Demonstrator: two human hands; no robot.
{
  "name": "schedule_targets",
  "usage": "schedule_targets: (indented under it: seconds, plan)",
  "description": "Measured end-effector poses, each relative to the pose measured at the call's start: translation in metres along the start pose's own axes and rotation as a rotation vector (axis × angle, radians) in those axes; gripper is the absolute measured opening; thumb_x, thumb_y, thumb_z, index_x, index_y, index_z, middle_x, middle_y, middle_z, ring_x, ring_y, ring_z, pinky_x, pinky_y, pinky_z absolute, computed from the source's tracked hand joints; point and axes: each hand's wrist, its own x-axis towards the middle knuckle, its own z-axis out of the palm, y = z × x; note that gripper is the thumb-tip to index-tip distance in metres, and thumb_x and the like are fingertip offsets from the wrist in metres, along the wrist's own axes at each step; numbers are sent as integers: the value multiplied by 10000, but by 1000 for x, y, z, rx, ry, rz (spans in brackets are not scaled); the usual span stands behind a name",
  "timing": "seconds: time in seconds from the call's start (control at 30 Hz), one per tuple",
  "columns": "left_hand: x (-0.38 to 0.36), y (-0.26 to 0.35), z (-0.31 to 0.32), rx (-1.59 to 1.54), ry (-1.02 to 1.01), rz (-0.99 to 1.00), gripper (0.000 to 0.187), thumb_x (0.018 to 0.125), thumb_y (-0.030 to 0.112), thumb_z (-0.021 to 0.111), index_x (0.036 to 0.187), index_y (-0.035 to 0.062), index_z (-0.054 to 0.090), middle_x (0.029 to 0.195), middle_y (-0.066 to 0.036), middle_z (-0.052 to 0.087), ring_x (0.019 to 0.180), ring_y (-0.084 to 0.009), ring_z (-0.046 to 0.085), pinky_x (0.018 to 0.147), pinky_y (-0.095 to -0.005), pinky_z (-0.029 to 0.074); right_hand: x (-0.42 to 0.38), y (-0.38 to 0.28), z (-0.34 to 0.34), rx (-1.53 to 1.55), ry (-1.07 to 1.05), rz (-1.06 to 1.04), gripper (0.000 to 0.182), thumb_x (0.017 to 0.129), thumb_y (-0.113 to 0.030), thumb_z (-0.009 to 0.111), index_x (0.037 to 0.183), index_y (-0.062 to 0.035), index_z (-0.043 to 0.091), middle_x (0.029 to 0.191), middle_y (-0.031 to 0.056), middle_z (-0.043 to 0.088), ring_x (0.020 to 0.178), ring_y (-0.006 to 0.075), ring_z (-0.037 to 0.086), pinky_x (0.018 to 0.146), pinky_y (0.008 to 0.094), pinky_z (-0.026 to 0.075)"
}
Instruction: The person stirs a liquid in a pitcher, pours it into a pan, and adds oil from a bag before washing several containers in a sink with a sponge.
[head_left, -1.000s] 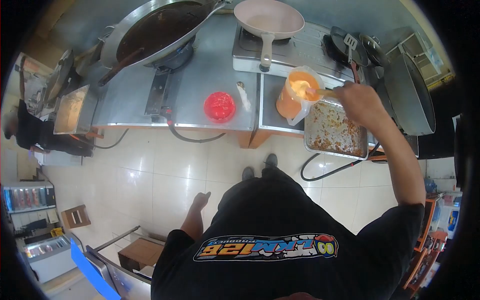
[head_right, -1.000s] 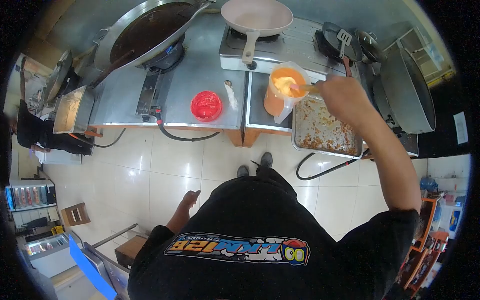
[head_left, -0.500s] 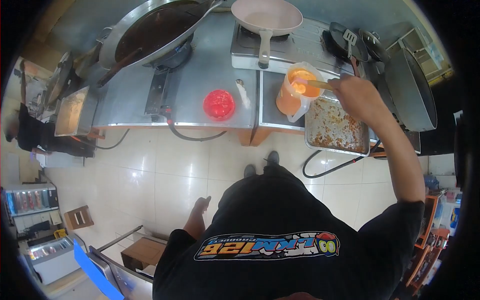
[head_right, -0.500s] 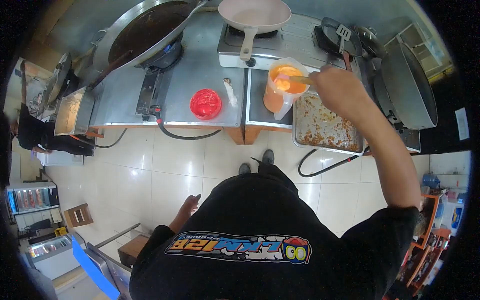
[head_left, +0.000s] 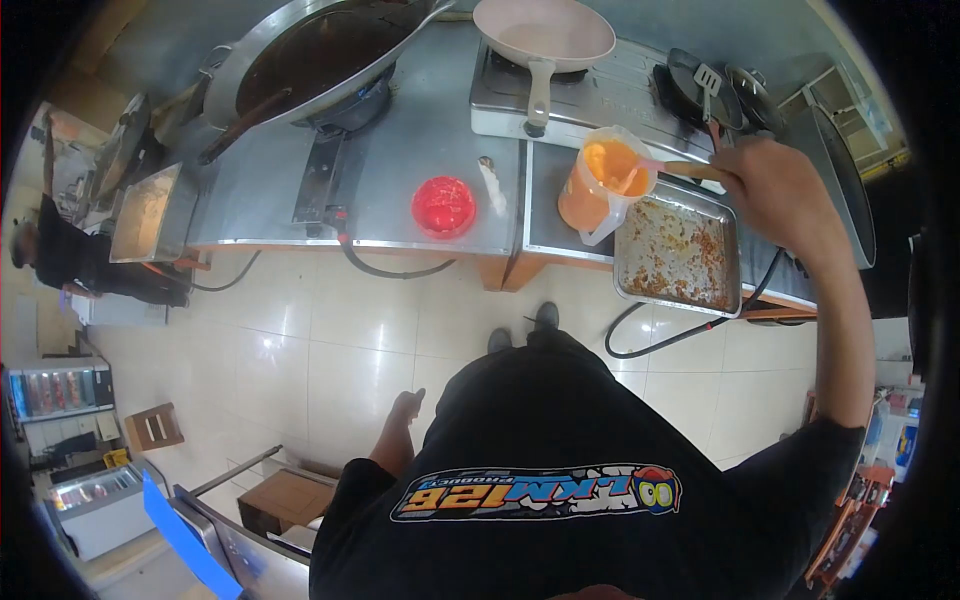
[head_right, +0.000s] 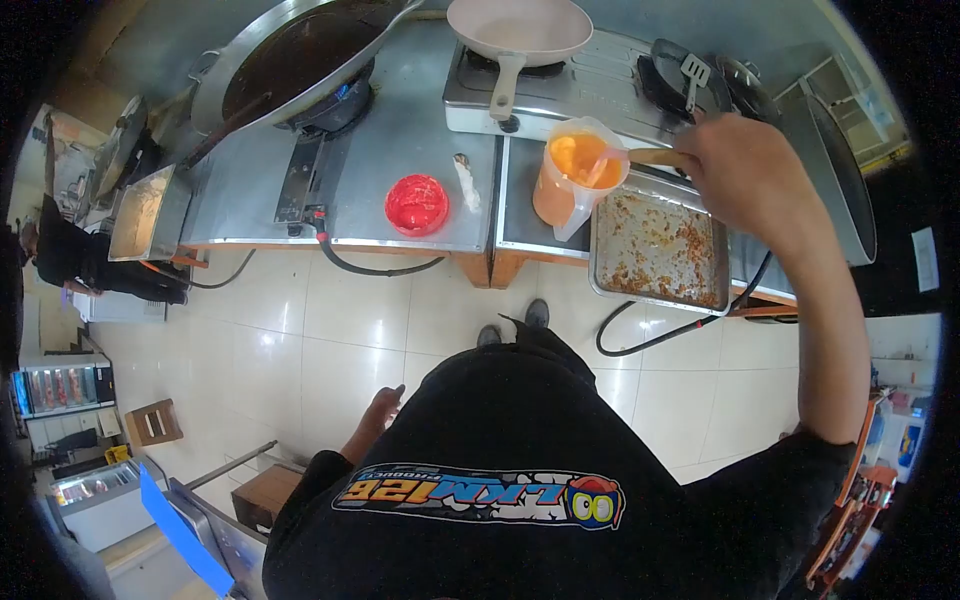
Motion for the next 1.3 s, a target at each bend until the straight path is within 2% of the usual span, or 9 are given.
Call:
schedule_targets:
  seconds: [0.17, 0.47, 0.57, 0.67, 0.77, 0.87, 0.97, 1.13, 1.3]
  plan:
    - [-4, -4, 5, 37, -42, 2, 695, 891, 605, 453, 968, -65, 622, 779, -213, 652, 630, -326, 638, 571, -439, 536, 1, 4, 5, 69, 141, -5, 182, 872, -150, 570, 965, -74, 708, 899, 152, 670, 874, 315, 647, 773, 427, 515]
    - [-1, 13, -12, 15, 54, 23, 652, 894, 561, 468, 758, -58, 619, 638, -192, 613, 580, -318, 620, 562, -442, 503, 32, -6, 94, 115, 79, -133, 188, 809, -71, 576, 965, -50, 679, 876, 164, 659, 828, 323, 653, 739, 423, 523]
    - [-1, 14, -15, -7, 78, 50, 647, 891, 560, 467, 759, -56, 618, 632, -189, 608, 568, -320, 613, 561, -443, 503, 36, -7, 107, 94, 40, -140, 187, 786, -58, 586, 944, -62, 687, 862, 161, 661, 832, 321, 655, 738, 425, 522]
    - [-11, 19, -14, -19, 92, 40, 651, 888, 561, 467, 775, -60, 626, 642, -191, 615, 570, -322, 616, 562, -446, 505, 37, -4, 98, 44, -68, -177, 170, 775, -65, 597, 914, -68, 695, 854, 156, 665, 836, 318, 657, 739, 431, 521]
    - [-7, 13, -10, 30, 57, 22, 661, 886, 566, 466, 828, -70, 638, 674, -197, 627, 586, -322, 626, 565, -443, 512, 29, 3, 78, 31, -86, -150, 186, 858, -168, 567, 950, -92, 710, 826, 143, 657, 864, 326, 633, 761, 434, 497]
    - [14, -9, 0, 47, -34, 29, 679, 887, 580, 458, 895, -74, 642, 707, -202, 638, 603, -324, 634, 571, -444, 518, 16, 7, 43, 32, -42, -44, 153, 801, -104, 598, 904, -81, 709, 873, 133, 674, 857, 298, 653, 759, 422, 516]
    - [16, -18, 5, 73, -59, 55, 689, 889, 592, 452, 946, -69, 636, 726, -199, 644, 610, -324, 633, 573, -448, 521, -2, 7, 13, 29, 70, -21, 163, 842, -127, 582, 927, -71, 710, 865, 138, 671, 874, 300, 646, 786, 412, 508]
    - [-2, -21, -1, 175, -2, 419, 690, 889, 597, 451, 965, -63, 634, 734, -191, 648, 606, -313, 628, 569, -448, 522, -7, 12, 3, 72, 168, -29, 175, 875, -152, 569, 935, -65, 708, 880, 145, 669, 876, 312, 644, 799, 429, 502]
    - [20, 3, -7, 198, 11, 209, 675, 891, 581, 456, 948, -69, 631, 720, -187, 639, 617, -308, 631, 570, -441, 521, 18, 0, 50, 123, 94, -12, 161, 863, -140, 564, 917, -59, 693, 893, 165, 665, 866, 333, 646, 780, 452, 507]
